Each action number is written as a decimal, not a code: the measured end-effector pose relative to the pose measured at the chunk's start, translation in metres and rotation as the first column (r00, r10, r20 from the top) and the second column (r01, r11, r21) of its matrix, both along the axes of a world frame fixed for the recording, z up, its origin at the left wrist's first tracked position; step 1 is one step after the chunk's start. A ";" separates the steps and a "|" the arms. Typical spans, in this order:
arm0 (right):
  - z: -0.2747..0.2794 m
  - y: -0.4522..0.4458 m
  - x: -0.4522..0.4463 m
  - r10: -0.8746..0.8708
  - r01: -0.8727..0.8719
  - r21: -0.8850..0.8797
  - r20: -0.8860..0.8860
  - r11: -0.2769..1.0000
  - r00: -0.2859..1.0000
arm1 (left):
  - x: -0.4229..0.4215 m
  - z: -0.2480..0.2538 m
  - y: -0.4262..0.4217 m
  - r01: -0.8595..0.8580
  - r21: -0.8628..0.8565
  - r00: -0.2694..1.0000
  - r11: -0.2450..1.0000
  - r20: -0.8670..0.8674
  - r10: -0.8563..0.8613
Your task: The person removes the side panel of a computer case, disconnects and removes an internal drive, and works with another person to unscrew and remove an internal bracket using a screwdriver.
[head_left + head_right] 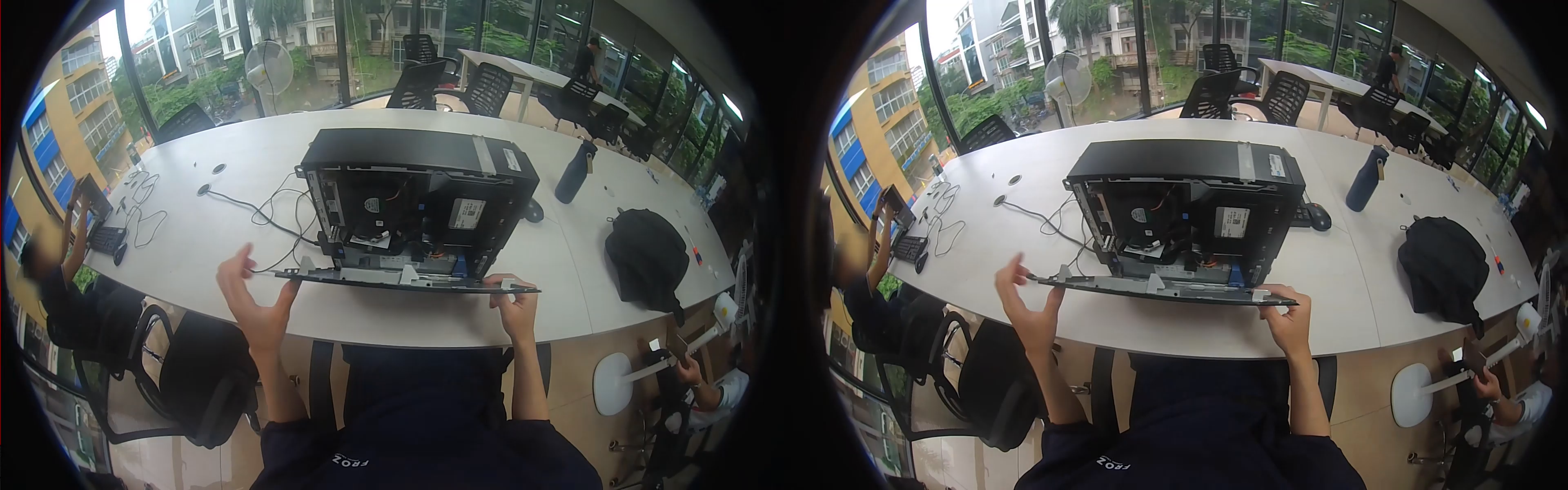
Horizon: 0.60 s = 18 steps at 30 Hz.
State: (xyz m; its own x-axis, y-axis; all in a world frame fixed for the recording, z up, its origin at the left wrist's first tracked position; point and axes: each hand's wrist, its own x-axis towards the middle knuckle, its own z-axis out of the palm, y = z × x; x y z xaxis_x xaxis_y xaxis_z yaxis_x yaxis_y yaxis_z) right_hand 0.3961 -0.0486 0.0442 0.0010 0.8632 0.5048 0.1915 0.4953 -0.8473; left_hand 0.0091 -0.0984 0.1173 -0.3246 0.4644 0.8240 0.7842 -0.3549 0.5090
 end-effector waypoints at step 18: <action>-0.001 -0.015 0.008 0.085 -0.087 0.017 0.112 0.996 0.990 | -0.010 -0.078 0.017 0.780 -0.089 0.572 0.620 0.503 -0.648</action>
State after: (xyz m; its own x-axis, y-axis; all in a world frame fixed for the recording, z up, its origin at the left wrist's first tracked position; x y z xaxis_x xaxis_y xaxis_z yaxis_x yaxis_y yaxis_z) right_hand 0.4038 -0.0632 0.0436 -0.1297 0.8467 0.5161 0.2393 0.5318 -0.8123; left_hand -0.0008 -0.0809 0.0388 -0.0325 0.8631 0.5040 0.0429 -0.5026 0.8634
